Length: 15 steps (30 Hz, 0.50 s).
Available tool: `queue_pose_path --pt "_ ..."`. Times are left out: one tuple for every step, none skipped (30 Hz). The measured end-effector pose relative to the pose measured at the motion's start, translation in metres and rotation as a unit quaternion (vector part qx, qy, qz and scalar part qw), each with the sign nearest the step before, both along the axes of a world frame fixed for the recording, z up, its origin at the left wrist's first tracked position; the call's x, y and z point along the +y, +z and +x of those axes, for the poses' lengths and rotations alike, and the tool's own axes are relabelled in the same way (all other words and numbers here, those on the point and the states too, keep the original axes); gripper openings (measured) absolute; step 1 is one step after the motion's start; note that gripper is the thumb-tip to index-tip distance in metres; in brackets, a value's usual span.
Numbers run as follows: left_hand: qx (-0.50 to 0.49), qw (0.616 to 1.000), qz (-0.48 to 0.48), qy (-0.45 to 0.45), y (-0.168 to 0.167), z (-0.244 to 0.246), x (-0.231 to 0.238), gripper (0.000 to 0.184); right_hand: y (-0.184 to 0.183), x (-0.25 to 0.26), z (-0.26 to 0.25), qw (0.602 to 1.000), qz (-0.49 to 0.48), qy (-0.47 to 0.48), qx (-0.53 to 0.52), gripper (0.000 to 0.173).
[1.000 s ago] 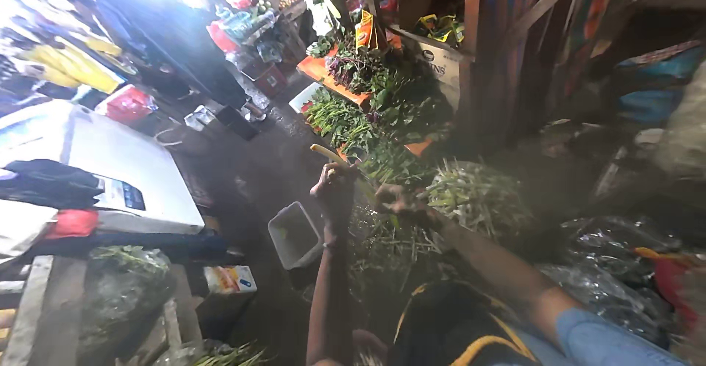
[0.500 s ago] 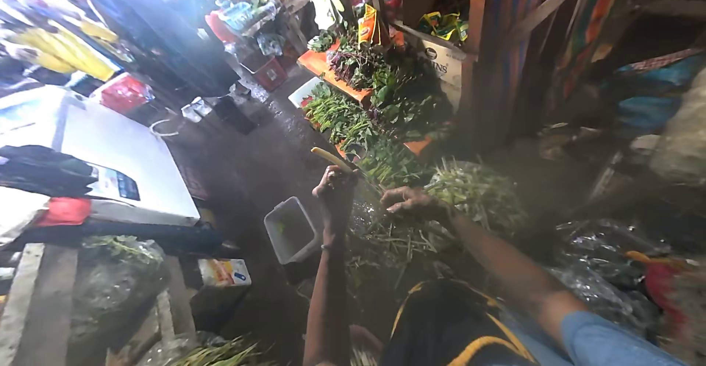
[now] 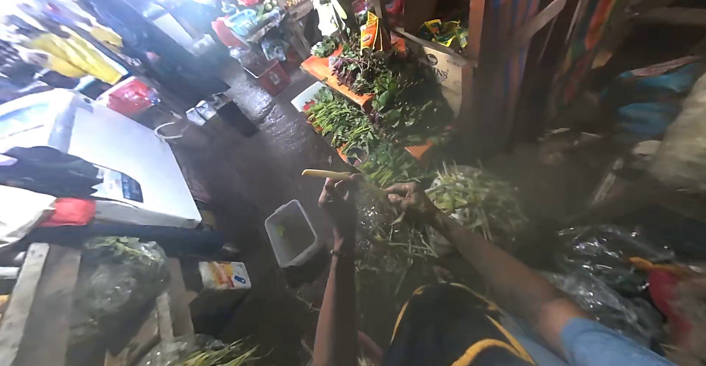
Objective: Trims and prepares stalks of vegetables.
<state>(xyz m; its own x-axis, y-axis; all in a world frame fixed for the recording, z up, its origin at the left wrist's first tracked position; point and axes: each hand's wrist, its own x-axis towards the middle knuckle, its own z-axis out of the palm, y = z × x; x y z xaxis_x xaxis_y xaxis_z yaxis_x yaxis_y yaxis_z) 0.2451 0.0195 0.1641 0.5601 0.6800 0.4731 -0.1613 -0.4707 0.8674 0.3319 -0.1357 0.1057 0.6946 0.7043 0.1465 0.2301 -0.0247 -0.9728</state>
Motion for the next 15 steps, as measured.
queue_pose_path --pt "0.001 1.000 -0.016 0.001 -0.003 0.000 -0.001 0.017 0.000 0.000 0.000 1.000 -0.007 -0.006 -0.016 0.028" --pt "-0.009 0.999 -0.034 0.006 -0.006 0.001 -0.002 0.016 0.000 0.000 0.001 0.999 -0.020 -0.008 -0.038 0.029" --pt "-0.022 0.998 -0.051 0.009 -0.008 0.001 -0.003 0.013 -0.002 0.000 0.001 0.997 -0.031 -0.011 -0.070 0.030" --pt "-0.035 0.997 -0.068 0.014 -0.008 0.000 -0.005 0.011 -0.004 0.000 0.001 0.993 -0.039 -0.018 -0.106 0.031" --pt "-0.048 0.995 -0.083 0.019 -0.007 0.000 -0.005 0.009 -0.006 0.000 0.000 0.989 -0.047 -0.028 -0.136 0.031" --pt "-0.059 0.994 -0.092 0.021 -0.007 0.000 -0.006 0.008 -0.007 -0.001 0.000 0.987 -0.049 -0.035 -0.152 0.031" --pt "-0.069 0.993 -0.094 0.017 -0.008 -0.001 -0.006 0.007 -0.007 -0.002 -0.001 0.986 -0.043 -0.042 -0.157 0.031" --pt "-0.074 0.993 -0.092 0.012 -0.009 -0.001 -0.006 0.007 -0.006 -0.003 0.000 0.987 -0.031 -0.045 -0.151 0.030" --pt "-0.077 0.993 -0.093 0.008 -0.009 -0.002 -0.007 0.007 -0.006 -0.004 0.000 0.989 -0.019 -0.048 -0.140 0.030" --pt "-0.081 0.992 -0.096 0.004 -0.010 -0.002 -0.008 0.008 -0.007 -0.006 0.000 0.990 -0.010 -0.053 -0.127 0.029" --pt "-0.086 0.991 -0.099 0.001 -0.011 -0.002 -0.009 0.009 -0.008 -0.007 0.001 0.992 -0.003 -0.057 -0.116 0.028" --pt "-0.091 0.991 -0.100 -0.002 -0.013 -0.002 -0.010 0.010 -0.009 -0.009 0.001 0.992 0.005 -0.064 -0.108 0.027" --pt "-0.096 0.990 -0.100 -0.005 -0.015 -0.003 -0.012 0.010 -0.010 -0.010 0.000 0.992 0.013 -0.072 -0.102 0.026" --pt "-0.100 0.990 -0.102 -0.006 -0.017 -0.003 -0.014 0.011 -0.010 -0.011 0.000 0.992 0.020 -0.079 -0.098 0.024" --pt "-0.104 0.989 -0.105 -0.005 -0.018 -0.003 -0.016 0.011 -0.010 -0.013 -0.001 0.992 0.024 -0.084 -0.094 0.023"
